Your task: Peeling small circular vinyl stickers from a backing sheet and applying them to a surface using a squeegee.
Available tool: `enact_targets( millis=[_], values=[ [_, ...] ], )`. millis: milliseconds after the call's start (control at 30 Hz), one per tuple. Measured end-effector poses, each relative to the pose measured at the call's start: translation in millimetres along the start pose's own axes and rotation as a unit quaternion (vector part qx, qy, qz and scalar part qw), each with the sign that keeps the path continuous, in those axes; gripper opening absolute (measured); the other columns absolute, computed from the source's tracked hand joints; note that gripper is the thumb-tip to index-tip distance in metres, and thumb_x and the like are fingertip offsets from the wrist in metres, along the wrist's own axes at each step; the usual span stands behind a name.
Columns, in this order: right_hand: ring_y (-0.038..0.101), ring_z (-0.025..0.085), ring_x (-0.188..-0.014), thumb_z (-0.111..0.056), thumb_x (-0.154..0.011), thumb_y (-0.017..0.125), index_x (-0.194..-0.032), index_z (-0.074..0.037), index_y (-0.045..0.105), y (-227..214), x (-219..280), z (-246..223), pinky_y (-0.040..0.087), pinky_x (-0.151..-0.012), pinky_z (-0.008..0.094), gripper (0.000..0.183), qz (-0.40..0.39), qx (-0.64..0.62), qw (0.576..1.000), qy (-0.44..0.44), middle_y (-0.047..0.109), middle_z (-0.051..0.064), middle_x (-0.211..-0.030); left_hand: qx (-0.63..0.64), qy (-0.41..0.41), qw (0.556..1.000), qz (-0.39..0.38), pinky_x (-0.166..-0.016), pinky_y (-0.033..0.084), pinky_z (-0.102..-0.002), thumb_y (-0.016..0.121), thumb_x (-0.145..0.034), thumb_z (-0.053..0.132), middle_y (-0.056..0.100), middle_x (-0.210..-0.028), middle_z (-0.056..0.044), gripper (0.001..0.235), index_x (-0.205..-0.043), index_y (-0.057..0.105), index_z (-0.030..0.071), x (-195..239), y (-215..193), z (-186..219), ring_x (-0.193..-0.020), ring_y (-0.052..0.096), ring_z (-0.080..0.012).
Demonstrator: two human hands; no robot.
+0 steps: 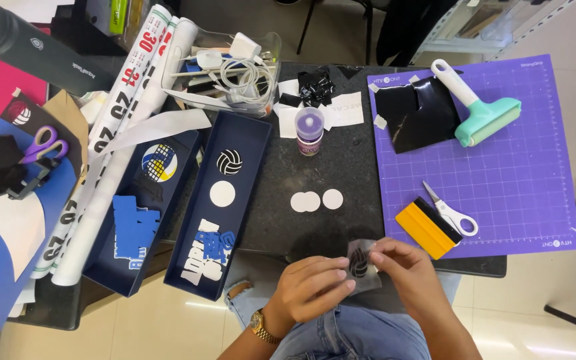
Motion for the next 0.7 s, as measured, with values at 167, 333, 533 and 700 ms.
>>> enact_targets(
  millis=[167,333,533,700],
  values=[
    [0.062,0.018,-0.093,-0.003,-0.089,0.074,-0.09,-0.004,0.074,-6.4,4.6,-11.7,0.052,-0.085,0.032,0.001,0.046,0.0,0.998,-0.041,0.067,0.006,-0.093,-0.022,0.002,1.0,0.004,-0.074,0.071,-0.04,0.074,-0.095,-0.006,0.063,-0.105,-0.015,0.016,-0.109,0.068,0.0,5.9,-1.1,-5.2,-0.098,0.078,-0.035],
    [0.065,0.02,-0.094,-0.001,-0.09,0.072,-0.092,-0.003,0.073,-17.9,13.4,-22.1,0.053,-0.09,0.032,0.004,0.078,0.025,0.991,-0.108,0.069,0.007,-0.091,-0.07,-0.047,0.996,-0.034,-0.087,0.063,-0.042,0.08,-0.098,0.023,0.069,-0.119,-0.015,0.037,-0.126,0.06,0.009,38.4,11.5,-30.5,-0.108,0.075,-0.0294],
    [0.06,0.016,-0.096,0.001,-0.097,0.066,-0.094,-0.005,0.068,-48.0,25.9,-49.3,0.055,-0.089,0.03,0.007,0.181,0.083,0.967,-0.158,0.065,0.005,-0.096,-0.28,-0.249,0.893,-0.251,-0.116,0.03,-0.061,0.053,-0.093,0.071,0.042,-0.163,-0.002,0.084,-0.155,0.044,0.015,61.7,48.8,-78.6,-0.152,0.036,-0.0249],
    [0.06,0.016,-0.103,-0.001,-0.098,0.066,-0.097,-0.007,0.067,-61.3,29.7,-49.2,0.054,-0.092,0.03,0.006,0.205,0.087,0.966,-0.133,0.063,0.004,-0.101,-0.33,-0.238,0.871,-0.274,-0.113,0.028,-0.071,0.049,-0.092,0.077,0.04,-0.164,0.004,0.086,-0.156,0.043,0.02,66.2,64.6,-77.6,-0.153,0.034,-0.0228]
  ],
)
Point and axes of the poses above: each hand's wrist, its own x-axis away from the middle knuckle, its own y-axis out of the palm, z = x × y, the point moved 4 cm from there along -x, towards the middle knuckle
